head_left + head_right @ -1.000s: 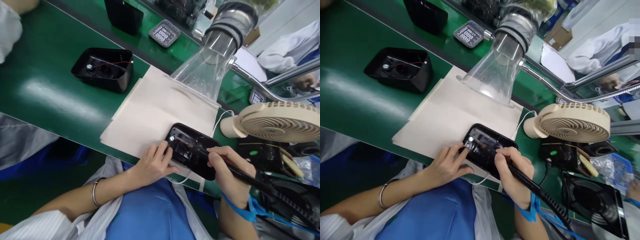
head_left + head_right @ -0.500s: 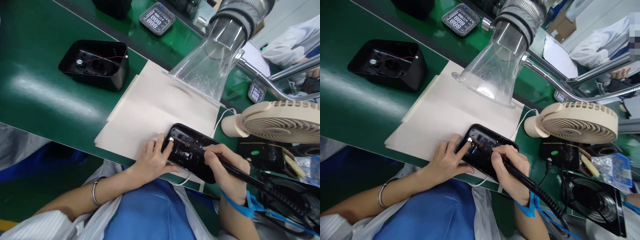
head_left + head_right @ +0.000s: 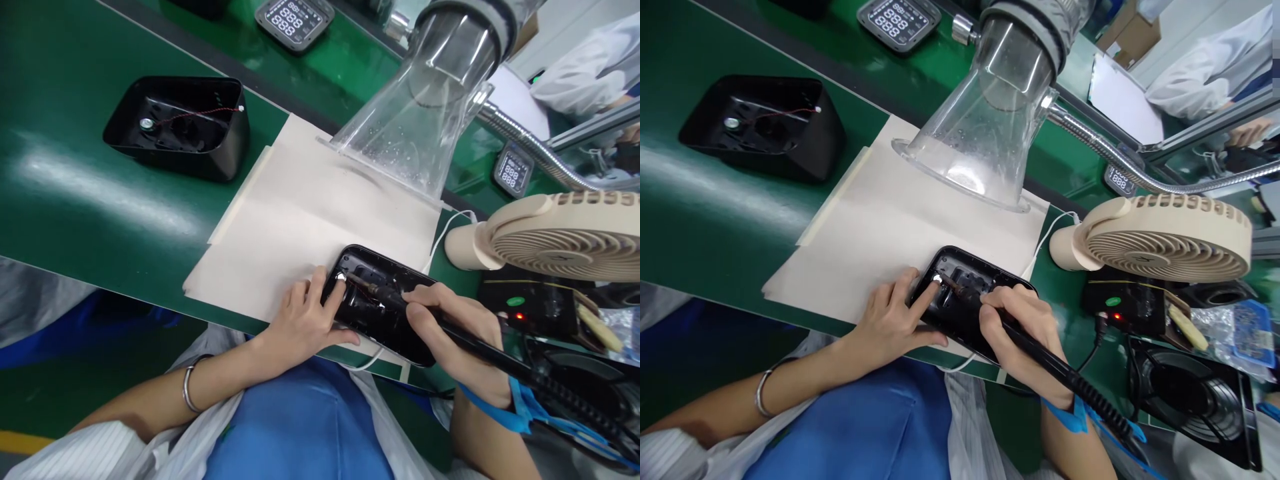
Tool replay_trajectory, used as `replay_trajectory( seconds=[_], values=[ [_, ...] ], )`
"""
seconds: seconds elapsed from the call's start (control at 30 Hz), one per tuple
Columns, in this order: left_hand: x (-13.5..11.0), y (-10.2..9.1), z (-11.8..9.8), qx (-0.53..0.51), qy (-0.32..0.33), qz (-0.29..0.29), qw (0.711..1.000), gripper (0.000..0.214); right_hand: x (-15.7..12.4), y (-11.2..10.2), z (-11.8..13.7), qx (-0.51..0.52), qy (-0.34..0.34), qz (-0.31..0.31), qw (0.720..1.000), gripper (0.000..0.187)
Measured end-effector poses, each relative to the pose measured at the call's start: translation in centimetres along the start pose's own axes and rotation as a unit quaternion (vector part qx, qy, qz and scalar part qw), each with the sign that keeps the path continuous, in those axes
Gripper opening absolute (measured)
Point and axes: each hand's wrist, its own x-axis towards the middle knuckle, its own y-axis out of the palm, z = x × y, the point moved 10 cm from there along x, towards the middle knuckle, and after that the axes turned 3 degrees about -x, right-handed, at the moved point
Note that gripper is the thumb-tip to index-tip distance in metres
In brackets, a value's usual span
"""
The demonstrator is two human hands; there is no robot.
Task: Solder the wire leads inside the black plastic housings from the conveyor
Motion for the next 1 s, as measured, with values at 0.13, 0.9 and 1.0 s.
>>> replay_trajectory(
  seconds=[0.13,0.9,1.0],
  values=[
    [0.2,-0.1,0.0,0.001,0.004,0.002,1.000,0.081,0.1,0.2,-0.1,0.007,-0.002,0.018,1.000,0.014],
    [0.6,0.4,4.2,-0.308,-0.107,0.013,0.945,0.016,-0.2,-1.7,0.5,0.047,-0.052,0.005,0.998,0.011],
    [1.1,0.9,4.8,-0.325,-0.117,0.029,0.938,0.019,0.3,-0.6,0.9,0.062,-0.057,0.022,0.996,0.012]
  ],
)
